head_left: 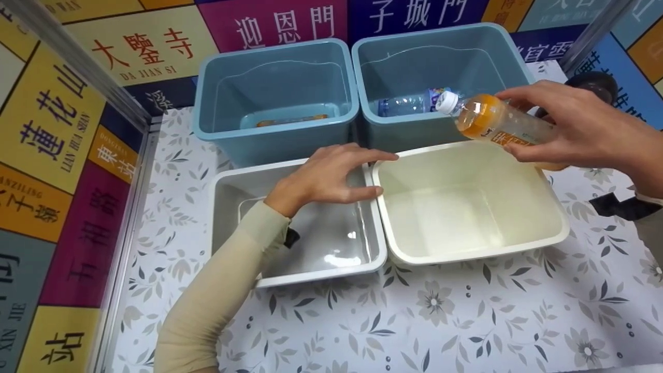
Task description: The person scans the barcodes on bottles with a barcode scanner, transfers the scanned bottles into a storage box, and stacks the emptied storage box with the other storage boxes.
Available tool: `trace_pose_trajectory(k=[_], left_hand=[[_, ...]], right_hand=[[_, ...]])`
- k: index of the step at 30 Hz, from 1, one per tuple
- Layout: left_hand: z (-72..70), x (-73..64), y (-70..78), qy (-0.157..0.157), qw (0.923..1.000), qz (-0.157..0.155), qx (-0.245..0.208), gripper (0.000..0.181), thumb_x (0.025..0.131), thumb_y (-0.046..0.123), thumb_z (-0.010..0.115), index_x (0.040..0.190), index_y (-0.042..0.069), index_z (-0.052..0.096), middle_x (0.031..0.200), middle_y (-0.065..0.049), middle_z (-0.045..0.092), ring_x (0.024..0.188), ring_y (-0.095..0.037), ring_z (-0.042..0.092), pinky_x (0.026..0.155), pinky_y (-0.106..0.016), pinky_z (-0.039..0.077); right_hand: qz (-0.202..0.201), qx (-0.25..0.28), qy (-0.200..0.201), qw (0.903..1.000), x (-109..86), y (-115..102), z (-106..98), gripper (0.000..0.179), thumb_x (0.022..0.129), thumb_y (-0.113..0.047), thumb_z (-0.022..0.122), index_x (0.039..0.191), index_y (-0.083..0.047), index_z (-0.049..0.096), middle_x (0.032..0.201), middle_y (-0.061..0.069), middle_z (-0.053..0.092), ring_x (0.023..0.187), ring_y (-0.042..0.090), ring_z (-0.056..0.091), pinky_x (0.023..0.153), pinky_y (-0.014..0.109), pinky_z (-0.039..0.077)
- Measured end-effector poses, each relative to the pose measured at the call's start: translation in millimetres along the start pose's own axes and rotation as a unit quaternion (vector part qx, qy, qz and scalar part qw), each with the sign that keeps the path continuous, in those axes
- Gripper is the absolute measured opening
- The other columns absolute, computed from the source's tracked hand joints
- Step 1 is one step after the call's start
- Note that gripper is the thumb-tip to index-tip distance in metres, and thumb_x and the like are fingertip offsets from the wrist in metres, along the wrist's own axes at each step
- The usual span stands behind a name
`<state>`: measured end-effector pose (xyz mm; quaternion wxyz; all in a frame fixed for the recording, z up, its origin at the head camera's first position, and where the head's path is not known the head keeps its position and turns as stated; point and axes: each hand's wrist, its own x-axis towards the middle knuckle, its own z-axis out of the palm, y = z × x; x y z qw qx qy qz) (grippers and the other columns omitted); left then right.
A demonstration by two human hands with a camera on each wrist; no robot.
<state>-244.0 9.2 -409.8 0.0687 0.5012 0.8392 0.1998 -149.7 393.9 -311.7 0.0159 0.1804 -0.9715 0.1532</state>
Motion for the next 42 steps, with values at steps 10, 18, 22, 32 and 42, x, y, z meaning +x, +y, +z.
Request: trace_pose_trajectory(k=[10,18,22,32,42], left_hand=[[1.0,-0.1,-0.2,0.004,1.0,0.0,-0.002,0.06,0.089,0.072,0.048,0.146,0.057,0.038,0.135,0.02,0.06,0.114,-0.008,0.056,0.084,-0.037,0.048],[0.5,0.4,0.7,-0.001,1.0,-0.002,0.001,0.061,0.088,0.073,0.047,0.147,0.056,0.038,0.137,0.021,0.058,0.116,-0.008,0.055,0.086,-0.037,0.048],[0.6,0.4,1.0,-0.001,1.0,-0.004,0.001,0.062,0.088,0.073,0.047,0.147,0.055,0.039,0.136,0.021,0.059,0.115,-0.008,0.055,0.085,-0.037,0.048],[0.5,0.5,0.5,0.001,1.0,-0.003,0.006,0.061,0.088,0.074,0.046,0.147,0.057,0.037,0.134,0.021,0.06,0.114,-0.007,0.056,0.083,-0.036,0.048],[0.5,0.4,0.6,0.003,1.0,-0.002,0.003,0.061,0.088,0.073,0.048,0.146,0.058,0.037,0.132,0.021,0.061,0.114,-0.007,0.056,0.083,-0.036,0.047]], right_hand=[[0.012,-0.007,0.017,0.9998,-2.8,3,-1,0.08,0.084,-0.029,0.081,0.153,-0.021,0.042,0.129,0.02,0.054,0.109,0.041,0.051,0.078,0.066,0.054],[0.02,-0.008,0.027,0.9994,-4.6,4,0,0.079,0.084,-0.029,0.082,0.152,-0.021,0.043,0.13,0.021,0.053,0.11,0.042,0.051,0.08,0.067,0.053],[0.024,-0.01,0.03,0.9992,-5.8,6,-1,0.078,0.085,-0.03,0.08,0.153,-0.022,0.042,0.13,0.021,0.051,0.111,0.043,0.05,0.08,0.068,0.052],[0.018,-0.015,0.04,0.9989,-12.0,14,-2,0.077,0.086,-0.024,0.08,0.153,-0.021,0.042,0.127,0.02,0.052,0.109,0.04,0.051,0.087,0.05,0.055],[0.026,-0.013,0.045,0.9986,-15.6,22,-3,0.076,0.086,-0.025,0.08,0.152,-0.02,0.043,0.126,0.02,0.052,0.109,0.041,0.052,0.082,0.068,0.051]])
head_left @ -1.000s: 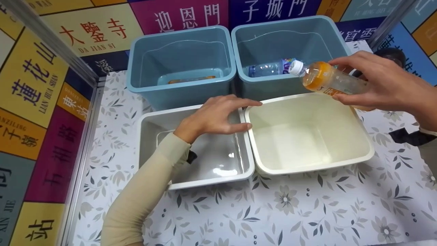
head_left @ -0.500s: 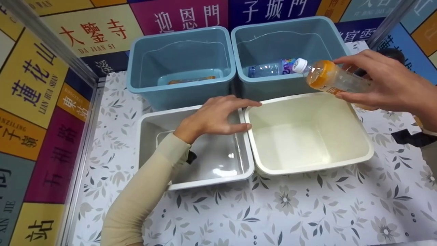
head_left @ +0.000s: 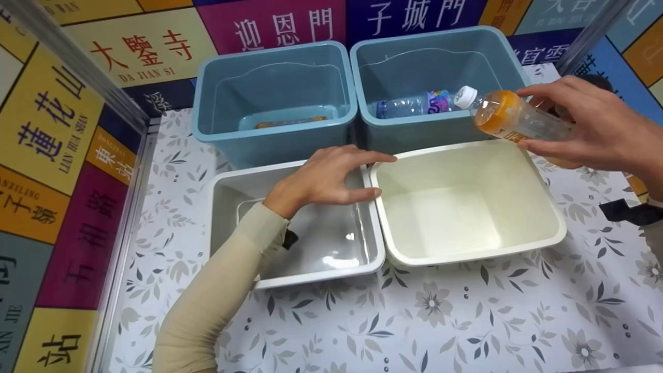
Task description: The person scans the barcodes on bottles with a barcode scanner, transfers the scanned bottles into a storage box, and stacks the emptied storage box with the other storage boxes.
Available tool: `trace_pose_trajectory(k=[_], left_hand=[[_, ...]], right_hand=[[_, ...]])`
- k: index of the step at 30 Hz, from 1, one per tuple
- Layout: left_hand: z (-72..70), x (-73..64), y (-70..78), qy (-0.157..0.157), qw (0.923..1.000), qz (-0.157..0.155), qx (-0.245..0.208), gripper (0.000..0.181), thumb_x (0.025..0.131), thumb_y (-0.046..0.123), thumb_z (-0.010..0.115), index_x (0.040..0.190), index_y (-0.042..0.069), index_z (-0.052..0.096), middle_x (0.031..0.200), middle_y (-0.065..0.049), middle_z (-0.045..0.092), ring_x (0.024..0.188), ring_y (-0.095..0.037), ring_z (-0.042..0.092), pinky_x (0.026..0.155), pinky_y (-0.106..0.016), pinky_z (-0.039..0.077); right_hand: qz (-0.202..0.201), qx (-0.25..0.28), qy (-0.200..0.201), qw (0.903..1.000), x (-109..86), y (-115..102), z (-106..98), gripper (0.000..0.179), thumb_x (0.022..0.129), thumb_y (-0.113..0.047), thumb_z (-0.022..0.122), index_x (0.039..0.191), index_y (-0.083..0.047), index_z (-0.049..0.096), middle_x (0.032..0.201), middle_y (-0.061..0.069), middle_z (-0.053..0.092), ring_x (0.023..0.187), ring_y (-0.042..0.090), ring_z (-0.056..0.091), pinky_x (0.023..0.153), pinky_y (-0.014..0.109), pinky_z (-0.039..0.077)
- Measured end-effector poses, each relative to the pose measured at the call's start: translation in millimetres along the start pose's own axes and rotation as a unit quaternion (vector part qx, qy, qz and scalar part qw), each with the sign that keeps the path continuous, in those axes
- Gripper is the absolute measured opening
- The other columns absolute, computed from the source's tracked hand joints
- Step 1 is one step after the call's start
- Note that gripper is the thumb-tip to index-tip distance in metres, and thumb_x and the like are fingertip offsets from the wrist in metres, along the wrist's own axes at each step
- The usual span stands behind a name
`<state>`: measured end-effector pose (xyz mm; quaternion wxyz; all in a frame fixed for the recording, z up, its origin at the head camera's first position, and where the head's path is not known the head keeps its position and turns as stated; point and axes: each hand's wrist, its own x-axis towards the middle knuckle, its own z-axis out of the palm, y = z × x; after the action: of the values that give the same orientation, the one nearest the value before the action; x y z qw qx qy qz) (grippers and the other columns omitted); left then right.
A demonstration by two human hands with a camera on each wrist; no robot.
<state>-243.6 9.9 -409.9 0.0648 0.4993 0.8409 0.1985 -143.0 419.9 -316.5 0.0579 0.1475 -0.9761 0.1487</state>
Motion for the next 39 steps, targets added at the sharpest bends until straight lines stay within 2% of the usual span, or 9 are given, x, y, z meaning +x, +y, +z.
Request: trace_pose_trajectory(k=[11,26,39], left_hand=[[0.4,-0.4,-0.5,-0.001,1.0,-0.002,-0.001,0.061,0.088,0.073,0.048,0.146,0.058,0.037,0.133,0.022,0.06,0.114,-0.006,0.055,0.084,-0.036,0.047],[0.1,-0.7,-0.8,-0.002,1.0,-0.002,-0.004,0.061,0.089,0.072,0.048,0.146,0.058,0.037,0.134,0.022,0.059,0.113,-0.006,0.056,0.084,-0.037,0.048],[0.5,-0.5,-1.9,-0.003,1.0,0.002,-0.005,0.061,0.089,0.073,0.046,0.147,0.057,0.036,0.136,0.023,0.058,0.113,-0.006,0.055,0.085,-0.036,0.048]], right_hand=[[0.038,0.001,-0.003,0.9993,1.5,11,2,0.078,0.085,-0.026,0.08,0.153,-0.018,0.042,0.131,0.025,0.05,0.111,0.047,0.05,0.081,0.071,0.049],[0.059,0.006,0.009,0.9982,4.5,32,6,0.078,0.087,-0.027,0.078,0.153,-0.013,0.04,0.129,0.027,0.048,0.11,0.048,0.049,0.084,0.072,0.047],[0.127,0.009,0.028,0.9915,3.4,62,11,0.08,0.089,-0.03,0.075,0.156,-0.016,0.034,0.136,0.024,0.046,0.116,0.044,0.048,0.096,0.067,0.044]])
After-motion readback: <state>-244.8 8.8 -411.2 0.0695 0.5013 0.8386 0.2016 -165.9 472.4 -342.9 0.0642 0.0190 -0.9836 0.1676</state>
